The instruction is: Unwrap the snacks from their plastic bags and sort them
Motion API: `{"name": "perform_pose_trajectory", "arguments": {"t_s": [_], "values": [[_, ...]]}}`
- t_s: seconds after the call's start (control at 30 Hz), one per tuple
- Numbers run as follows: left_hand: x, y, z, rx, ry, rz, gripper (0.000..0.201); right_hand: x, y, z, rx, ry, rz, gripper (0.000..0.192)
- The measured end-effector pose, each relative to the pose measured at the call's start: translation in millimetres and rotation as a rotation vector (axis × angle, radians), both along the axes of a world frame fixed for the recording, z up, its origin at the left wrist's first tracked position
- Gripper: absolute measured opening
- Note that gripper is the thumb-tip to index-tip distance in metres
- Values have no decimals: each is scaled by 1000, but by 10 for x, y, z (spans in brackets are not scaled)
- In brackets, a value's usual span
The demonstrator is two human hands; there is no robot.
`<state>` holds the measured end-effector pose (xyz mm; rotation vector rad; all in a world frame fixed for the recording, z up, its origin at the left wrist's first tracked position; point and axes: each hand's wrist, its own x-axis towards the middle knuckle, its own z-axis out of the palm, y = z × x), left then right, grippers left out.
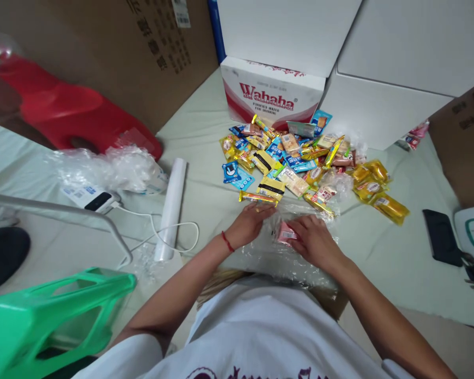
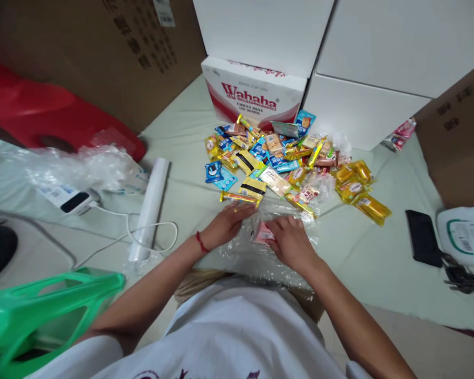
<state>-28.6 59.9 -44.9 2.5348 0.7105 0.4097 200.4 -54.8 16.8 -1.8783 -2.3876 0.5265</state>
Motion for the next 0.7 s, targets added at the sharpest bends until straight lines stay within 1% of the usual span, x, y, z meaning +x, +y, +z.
{"name": "perform_pose_trajectory", "arguments": {"t_s": [0.07, 0.13, 0.23, 0.27, 0.3, 0.37, 0.4, 0.43, 0.47, 0.5, 0.53, 0.6, 0.67, 0.7], "values": [[-53, 19, 38, 9, -55, -22, 60, 14, -3, -21, 33, 20, 0, 43], [-146, -10, 81, 53, -84, -16, 55, 71, -76, -1, 94, 75, 0, 44], [-360, -162, 138, 159, -80, 65, 47, 236, -382, 100, 171, 193, -32, 36], [-440, -236, 152, 181, -73, 60, 44, 299, -528, 133, 168, 228, -20, 32], [-517, -316, 161, 192, -67, 10, 43, 361, -683, 154, 148, 252, 11, 29], [-644, -471, 164, 189, -49, -191, 42, 462, -975, 137, 71, 255, 113, 27], [-691, -534, 155, 184, -32, -301, 42, 498, -1096, 96, 31, 233, 166, 30], [-725, -581, 141, 186, -7, -386, 42, 524, -1190, 36, 3, 204, 206, 34], [-749, -610, 123, 194, 23, -434, 43, 542, -1256, -38, -12, 174, 231, 40], [-763, -622, 104, 208, 55, -448, 45, 553, -1295, -118, -8, 153, 237, 44], [-771, -618, 88, 221, 85, -440, 48, 559, -1308, -196, 6, 144, 225, 44], [-768, -581, 83, 236, 141, -389, 56, 572, -1277, -316, 48, 177, 173, 36], [-745, -532, 121, 234, 197, -325, 63, 598, -1196, -357, 91, 270, 142, 29], [-728, -513, 154, 228, 227, -291, 68, 619, -1147, -343, 112, 334, 140, 28]]}}
